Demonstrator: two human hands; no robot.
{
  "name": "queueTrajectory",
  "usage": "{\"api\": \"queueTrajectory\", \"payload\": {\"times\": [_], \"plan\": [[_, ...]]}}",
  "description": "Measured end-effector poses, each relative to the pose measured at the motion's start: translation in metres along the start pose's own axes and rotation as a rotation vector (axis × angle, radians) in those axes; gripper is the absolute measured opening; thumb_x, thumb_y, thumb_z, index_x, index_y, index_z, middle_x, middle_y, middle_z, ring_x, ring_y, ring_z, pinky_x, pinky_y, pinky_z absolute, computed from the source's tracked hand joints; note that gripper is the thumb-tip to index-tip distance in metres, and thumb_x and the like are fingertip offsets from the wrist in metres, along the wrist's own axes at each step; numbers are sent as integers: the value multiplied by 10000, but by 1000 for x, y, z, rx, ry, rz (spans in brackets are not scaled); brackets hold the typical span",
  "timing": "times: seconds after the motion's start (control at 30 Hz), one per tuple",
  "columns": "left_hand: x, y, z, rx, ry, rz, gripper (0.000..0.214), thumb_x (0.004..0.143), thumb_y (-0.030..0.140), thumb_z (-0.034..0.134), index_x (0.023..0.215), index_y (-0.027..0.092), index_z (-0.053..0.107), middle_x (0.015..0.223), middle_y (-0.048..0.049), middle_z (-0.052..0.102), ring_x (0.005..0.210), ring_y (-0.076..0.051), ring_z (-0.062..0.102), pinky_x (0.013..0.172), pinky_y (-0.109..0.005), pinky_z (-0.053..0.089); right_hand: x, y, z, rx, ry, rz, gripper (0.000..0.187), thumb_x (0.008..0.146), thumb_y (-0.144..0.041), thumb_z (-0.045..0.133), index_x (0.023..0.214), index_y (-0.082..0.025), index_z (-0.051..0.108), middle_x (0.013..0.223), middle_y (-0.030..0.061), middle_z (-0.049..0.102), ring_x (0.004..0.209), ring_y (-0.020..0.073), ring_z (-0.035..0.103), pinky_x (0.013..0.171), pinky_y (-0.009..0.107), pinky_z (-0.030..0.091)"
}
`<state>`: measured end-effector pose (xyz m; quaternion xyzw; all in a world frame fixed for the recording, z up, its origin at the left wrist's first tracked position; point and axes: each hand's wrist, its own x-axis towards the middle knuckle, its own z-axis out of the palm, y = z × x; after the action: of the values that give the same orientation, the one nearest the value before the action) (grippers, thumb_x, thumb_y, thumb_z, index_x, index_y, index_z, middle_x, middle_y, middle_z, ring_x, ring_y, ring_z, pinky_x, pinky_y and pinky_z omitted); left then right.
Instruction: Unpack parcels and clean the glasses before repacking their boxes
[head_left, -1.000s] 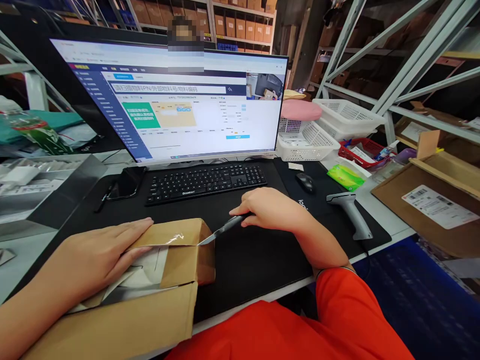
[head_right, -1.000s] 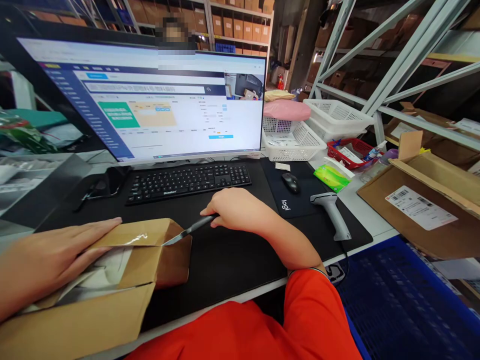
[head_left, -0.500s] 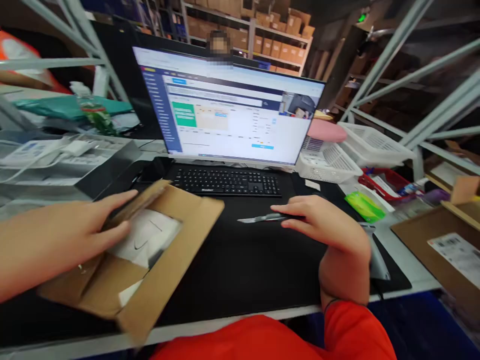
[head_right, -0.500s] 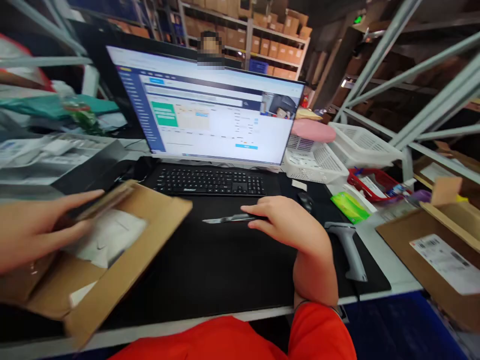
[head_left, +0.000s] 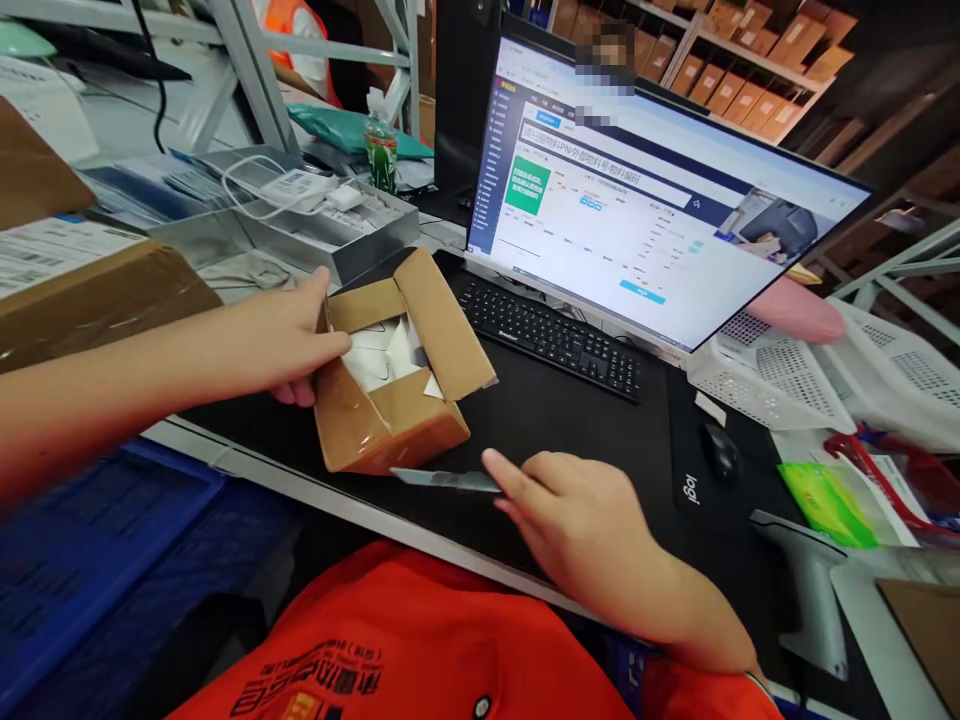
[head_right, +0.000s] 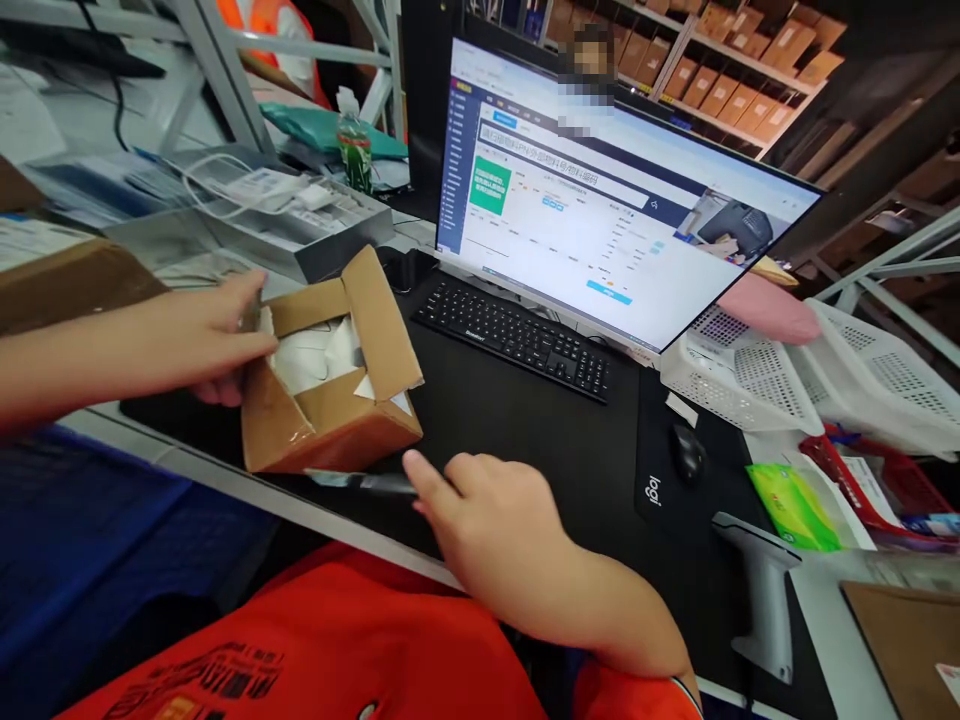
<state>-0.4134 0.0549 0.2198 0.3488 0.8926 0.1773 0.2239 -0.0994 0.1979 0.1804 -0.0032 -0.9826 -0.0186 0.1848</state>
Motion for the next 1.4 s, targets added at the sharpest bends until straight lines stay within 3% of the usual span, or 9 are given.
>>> {"api": "queueTrajectory", "payload": {"times": [0.1,0.2,0.43,0.63,0.77,1.03,1.2,1.3,1.4], "plan": [[7,0,0,4,-11,61,801,1066,384,296,1646,-119,67,513,10,652,490,-211,713,501,-217,442,10,-23,26,-125,41,-80,326,1057,-175,653,1362,-128,757,756,18,664,619,173,570,507,357,330],[14,0,1,12,-22,95,810,1064,401,270,1640,-128,57,512,14,650,484,-196,711,492,-198,407,13,-30,36,-217,78,-73,354,1040,-138,645,1379,-93,734,729,19,638,613,177,542,509,356,308],[20,-3,4,44,-32,142,820,1054,432,214,1674,-72,32,524,40,654,504,-198,715,517,-216,450,12,-28,27,-298,120,-19,339,1036,-127,650,1365,-108,726,723,14,617,622,189,510,541,384,268],[34,7,4,102,-69,-1,924,1058,397,496,1728,46,-35,684,-64,769,577,-235,762,568,-253,550,12,-30,38,-309,186,-61,295,1046,-155,648,1328,-93,709,711,1,587,615,194,458,571,392,233],[40,12,4,110,-83,2,922,1075,415,482,1742,99,-71,701,-54,773,614,-264,773,621,-302,591,12,-32,46,-347,239,-29,303,1028,-124,646,1321,-104,717,702,4,590,615,200,425,591,394,206],[39,14,5,117,-84,6,913,1072,426,462,1747,105,-62,623,-2,728,578,-268,758,635,-323,590,10,-24,38,-349,292,46,289,1032,-89,621,1292,-129,742,702,11,591,640,209,383,622,399,194],[40,21,4,156,-61,5,931,1046,427,469,1745,67,-30,557,30,669,516,-244,726,568,-280,551,9,-21,35,-347,290,105,243,1054,-146,641,1266,-149,760,683,8,569,638,216,398,618,402,205],[43,15,2,48,-46,-13,933,1012,419,467,1753,96,1,680,1,714,533,-234,725,588,-317,595,7,-15,30,-361,225,179,246,1070,-170,611,1244,-166,785,697,22,592,640,217,456,615,403,238],[45,-14,13,-273,28,62,852,954,367,420,1750,248,141,1092,-58,769,835,-243,798,745,-414,678,5,-7,14,-402,111,307,271,1068,-188,612,1267,-175,795,748,45,660,653,214,538,618,399,277]]}}
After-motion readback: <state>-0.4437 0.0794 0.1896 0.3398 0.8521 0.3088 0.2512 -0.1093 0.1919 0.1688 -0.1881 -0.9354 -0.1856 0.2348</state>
